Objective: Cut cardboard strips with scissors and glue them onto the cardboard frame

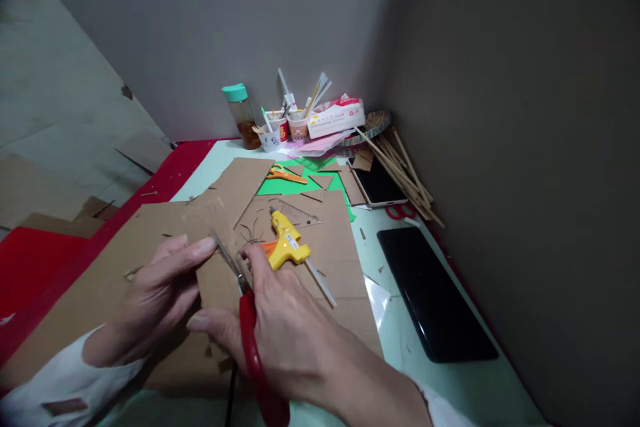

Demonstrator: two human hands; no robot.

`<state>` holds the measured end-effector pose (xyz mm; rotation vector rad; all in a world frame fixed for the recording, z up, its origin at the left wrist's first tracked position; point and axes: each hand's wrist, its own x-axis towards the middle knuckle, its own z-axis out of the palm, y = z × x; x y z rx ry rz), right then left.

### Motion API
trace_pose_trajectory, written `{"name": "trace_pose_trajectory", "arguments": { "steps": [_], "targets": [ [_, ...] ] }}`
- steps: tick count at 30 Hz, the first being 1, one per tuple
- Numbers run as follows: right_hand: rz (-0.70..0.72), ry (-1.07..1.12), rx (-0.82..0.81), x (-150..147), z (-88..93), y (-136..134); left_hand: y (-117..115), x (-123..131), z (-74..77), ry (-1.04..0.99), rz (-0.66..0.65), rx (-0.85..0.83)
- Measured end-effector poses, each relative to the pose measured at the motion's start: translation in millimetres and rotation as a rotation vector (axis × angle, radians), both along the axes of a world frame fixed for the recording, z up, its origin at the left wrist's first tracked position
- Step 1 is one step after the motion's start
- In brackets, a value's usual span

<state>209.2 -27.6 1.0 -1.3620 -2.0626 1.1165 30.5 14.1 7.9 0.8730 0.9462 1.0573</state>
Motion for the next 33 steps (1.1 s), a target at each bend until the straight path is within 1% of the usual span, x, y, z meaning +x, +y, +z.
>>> {"name": "trace_pose_trajectory", "arguments": {
  "steps": [6, 9, 11, 14, 18, 22, 24, 28, 31, 33],
  "targets": [
    [-0.056, 0.005, 0.004, -5, -0.8, -1, -2, 0, 0.7, -0.007, 0.011, 0.020],
    [-0.093, -0.061, -0.034, -11, 2.2, 0, -1, -1, -1.2, -0.003, 0.012, 0.024],
    [-0.092, -0.092, -0.035, -12, 3.0, 0, 0, -1, -2.2, 0.002, 0.018, 0.037],
    [-0.075, -0.033, 0.000, -11, 1.4, 1, -1, 0, -1.7, 0.007, 0.018, 0.050],
    [-0.049, 0.067, 0.025, -5, 0.6, 0, -6, 4, 2.3, -0.012, -0.020, 0.036],
    [-0.070, 0.040, -0.087, -2, 2.6, 1, -11, 6, 7.3, -0.044, -0.031, 0.006],
    [-0.079, 0.043, -0.115, -3, 2.6, 2, -13, 6, 8.8, -0.053, -0.022, -0.007],
    [-0.098, 0.082, -0.056, -8, 0.3, 2, -12, 7, 7.1, -0.075, 0.000, -0.001],
    [-0.141, 0.016, -0.058, -12, -2.1, 1, -8, 6, 3.2, -0.047, -0.015, -0.003],
    [-0.157, 0.006, -0.028, -13, -3.9, 0, -6, 7, 1.8, -0.029, -0.036, 0.005]
  ]
}}
